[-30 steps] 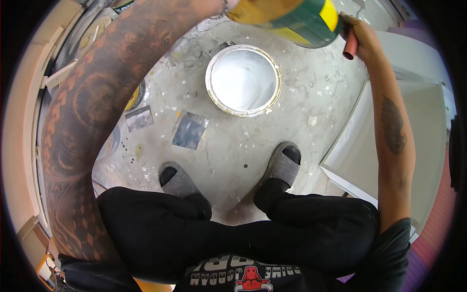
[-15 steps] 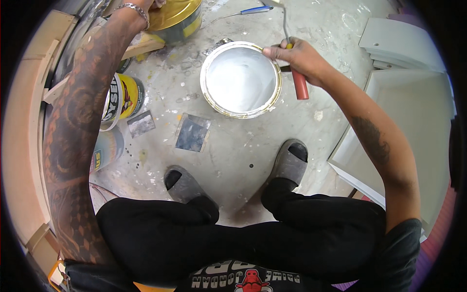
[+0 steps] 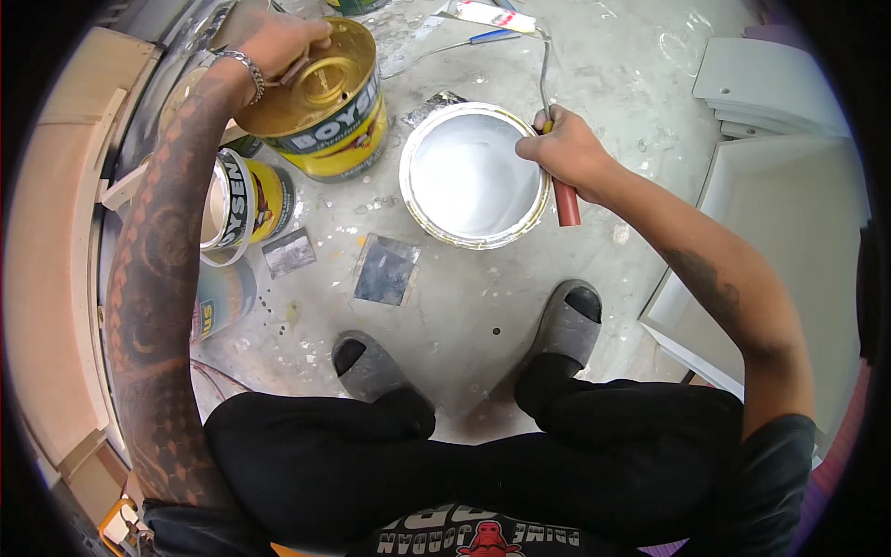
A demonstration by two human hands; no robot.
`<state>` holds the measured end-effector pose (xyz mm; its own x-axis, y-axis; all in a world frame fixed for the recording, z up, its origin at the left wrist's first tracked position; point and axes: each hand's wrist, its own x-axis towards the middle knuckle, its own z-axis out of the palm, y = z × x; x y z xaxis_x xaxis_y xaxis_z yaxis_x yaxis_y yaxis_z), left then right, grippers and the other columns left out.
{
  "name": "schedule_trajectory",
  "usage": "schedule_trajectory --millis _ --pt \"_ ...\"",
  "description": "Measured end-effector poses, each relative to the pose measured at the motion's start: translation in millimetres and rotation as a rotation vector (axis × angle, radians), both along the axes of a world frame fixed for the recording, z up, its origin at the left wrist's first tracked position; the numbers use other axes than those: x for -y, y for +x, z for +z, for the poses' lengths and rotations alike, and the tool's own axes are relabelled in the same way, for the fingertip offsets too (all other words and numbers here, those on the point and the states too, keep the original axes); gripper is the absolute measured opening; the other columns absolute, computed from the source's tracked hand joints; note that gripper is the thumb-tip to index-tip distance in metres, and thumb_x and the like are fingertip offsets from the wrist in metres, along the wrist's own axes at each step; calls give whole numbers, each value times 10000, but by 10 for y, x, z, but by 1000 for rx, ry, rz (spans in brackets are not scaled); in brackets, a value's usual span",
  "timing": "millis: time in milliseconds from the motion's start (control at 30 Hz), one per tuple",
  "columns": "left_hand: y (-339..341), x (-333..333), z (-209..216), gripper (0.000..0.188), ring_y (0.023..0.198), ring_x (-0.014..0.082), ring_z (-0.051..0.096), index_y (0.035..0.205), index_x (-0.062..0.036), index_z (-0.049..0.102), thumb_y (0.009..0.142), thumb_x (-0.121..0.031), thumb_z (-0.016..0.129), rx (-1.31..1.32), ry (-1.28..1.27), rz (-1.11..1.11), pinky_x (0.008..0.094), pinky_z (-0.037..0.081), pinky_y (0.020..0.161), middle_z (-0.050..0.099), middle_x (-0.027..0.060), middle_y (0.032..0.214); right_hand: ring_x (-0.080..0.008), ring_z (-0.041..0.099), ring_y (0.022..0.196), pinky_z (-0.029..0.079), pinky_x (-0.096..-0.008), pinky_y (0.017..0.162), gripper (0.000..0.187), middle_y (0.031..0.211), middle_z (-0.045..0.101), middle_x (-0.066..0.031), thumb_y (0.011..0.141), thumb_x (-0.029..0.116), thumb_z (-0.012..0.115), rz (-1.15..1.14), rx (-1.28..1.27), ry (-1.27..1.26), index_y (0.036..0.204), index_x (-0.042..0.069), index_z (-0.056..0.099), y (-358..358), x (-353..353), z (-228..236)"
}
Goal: The person pours paint from a large tin into a smaller bucket, stirs the paint with a wooden board, and wipes paint off a roller frame with a small piece of paper.
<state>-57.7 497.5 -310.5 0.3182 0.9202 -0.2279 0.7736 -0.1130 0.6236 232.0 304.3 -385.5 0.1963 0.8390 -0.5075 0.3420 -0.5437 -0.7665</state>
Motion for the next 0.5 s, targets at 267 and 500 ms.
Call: schedule_trajectory --millis 267,500 --pt "-81 90 -233 331 536 168 645 791 -17 700 857 -332 619 -451 -295 -408 308 518 516 707 99 712 -144 553 687 492 -305 619 298 838 577 -74 760 73 695 30 156 177 979 25 498 35 12 147" --pt "-111 381 123 328 690 303 704 891 26 679 855 -295 620 -843 364 -546 380 552 648 702 197 779 -223 636 658 533 -346 658 372 877 674 -174 759 146 701 30 129 479 1036 -17 516 -108 24 -73"
